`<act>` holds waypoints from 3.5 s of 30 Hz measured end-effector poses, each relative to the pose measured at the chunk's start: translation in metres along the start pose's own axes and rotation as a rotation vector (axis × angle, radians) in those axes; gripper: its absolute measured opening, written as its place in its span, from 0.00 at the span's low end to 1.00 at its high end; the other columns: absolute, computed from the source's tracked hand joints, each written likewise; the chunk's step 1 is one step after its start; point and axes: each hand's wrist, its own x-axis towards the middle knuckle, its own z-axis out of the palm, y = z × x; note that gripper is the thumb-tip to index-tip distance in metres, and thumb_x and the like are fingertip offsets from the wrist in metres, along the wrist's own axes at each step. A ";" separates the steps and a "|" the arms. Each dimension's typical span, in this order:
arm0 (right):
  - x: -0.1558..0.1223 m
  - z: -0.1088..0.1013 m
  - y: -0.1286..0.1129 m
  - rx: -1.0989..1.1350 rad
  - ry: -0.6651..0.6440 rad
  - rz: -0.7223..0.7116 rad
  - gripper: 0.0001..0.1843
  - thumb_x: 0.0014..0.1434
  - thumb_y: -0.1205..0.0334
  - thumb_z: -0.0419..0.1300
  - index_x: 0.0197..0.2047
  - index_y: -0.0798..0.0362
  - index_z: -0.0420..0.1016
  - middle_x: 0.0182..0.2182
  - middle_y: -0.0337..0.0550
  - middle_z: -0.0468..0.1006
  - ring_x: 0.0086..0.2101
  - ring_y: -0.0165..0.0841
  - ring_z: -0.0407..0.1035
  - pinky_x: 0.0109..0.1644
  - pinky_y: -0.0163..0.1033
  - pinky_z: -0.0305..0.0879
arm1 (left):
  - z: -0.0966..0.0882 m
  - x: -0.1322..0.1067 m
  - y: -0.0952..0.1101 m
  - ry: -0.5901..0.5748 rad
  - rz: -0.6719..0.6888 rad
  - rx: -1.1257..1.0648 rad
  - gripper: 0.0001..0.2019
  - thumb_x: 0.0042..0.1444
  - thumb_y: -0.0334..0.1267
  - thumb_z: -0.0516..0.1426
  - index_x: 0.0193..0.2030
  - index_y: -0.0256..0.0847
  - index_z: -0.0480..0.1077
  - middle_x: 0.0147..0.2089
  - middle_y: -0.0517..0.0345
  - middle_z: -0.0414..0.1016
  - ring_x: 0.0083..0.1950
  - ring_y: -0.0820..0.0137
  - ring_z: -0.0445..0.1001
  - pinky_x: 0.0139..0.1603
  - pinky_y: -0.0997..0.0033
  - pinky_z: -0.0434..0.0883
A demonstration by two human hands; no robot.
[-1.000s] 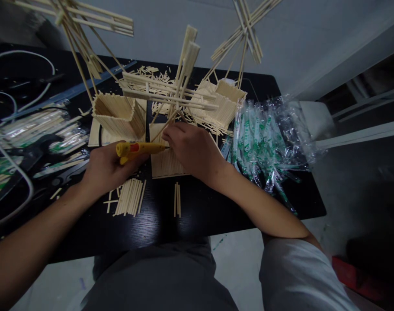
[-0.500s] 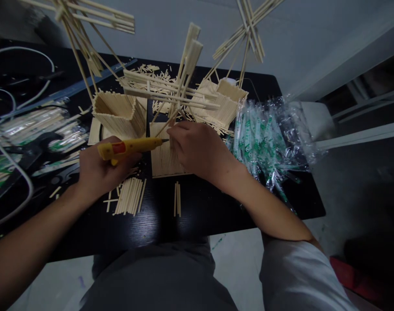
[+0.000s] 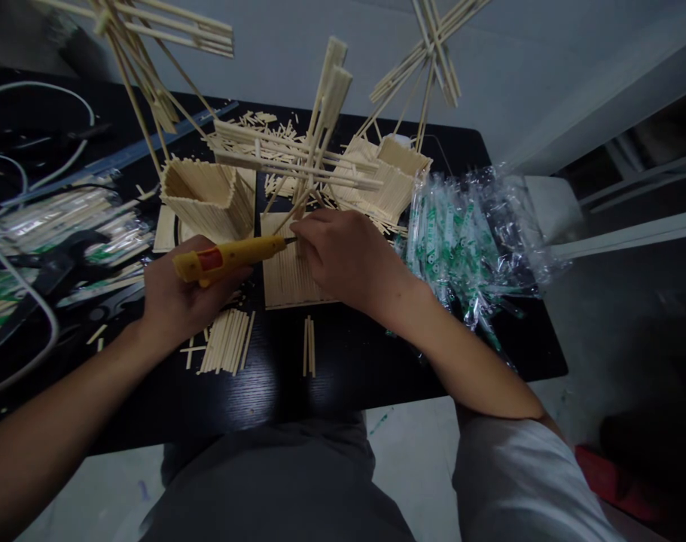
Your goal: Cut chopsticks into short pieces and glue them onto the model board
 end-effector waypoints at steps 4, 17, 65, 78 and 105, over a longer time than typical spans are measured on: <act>0.000 0.000 0.000 -0.006 0.012 -0.012 0.20 0.72 0.74 0.57 0.52 0.55 0.92 0.45 0.50 0.92 0.49 0.46 0.87 0.56 0.48 0.77 | -0.003 0.002 0.003 -0.035 -0.025 0.014 0.15 0.70 0.46 0.68 0.36 0.46 0.70 0.30 0.64 0.69 0.29 0.70 0.71 0.29 0.67 0.63; 0.000 0.000 0.000 0.019 0.009 -0.011 0.21 0.72 0.75 0.57 0.54 0.54 0.91 0.47 0.50 0.92 0.49 0.45 0.87 0.56 0.46 0.78 | -0.002 0.001 -0.003 -0.092 -0.069 0.039 0.18 0.70 0.49 0.68 0.34 0.46 0.69 0.30 0.62 0.69 0.29 0.69 0.71 0.27 0.66 0.60; 0.000 0.005 0.001 -0.001 0.063 -0.026 0.18 0.75 0.75 0.59 0.55 0.53 0.89 0.50 0.50 0.91 0.51 0.43 0.86 0.54 0.44 0.77 | -0.006 0.002 -0.007 -0.176 -0.127 0.035 0.13 0.68 0.49 0.68 0.36 0.46 0.76 0.30 0.60 0.75 0.28 0.68 0.73 0.28 0.66 0.62; 0.000 0.010 0.004 0.075 0.069 -0.041 0.19 0.71 0.79 0.59 0.51 0.52 0.89 0.48 0.48 0.91 0.50 0.42 0.85 0.56 0.44 0.77 | -0.005 0.001 -0.007 -0.187 -0.151 0.018 0.14 0.69 0.52 0.68 0.37 0.46 0.77 0.31 0.58 0.79 0.30 0.67 0.76 0.27 0.67 0.63; 0.002 0.011 0.003 0.078 0.056 -0.045 0.19 0.72 0.81 0.58 0.50 0.55 0.89 0.48 0.47 0.91 0.50 0.41 0.86 0.54 0.41 0.73 | -0.006 0.000 -0.015 -0.205 -0.227 0.108 0.20 0.70 0.60 0.65 0.35 0.46 0.76 0.30 0.59 0.76 0.29 0.65 0.75 0.31 0.64 0.64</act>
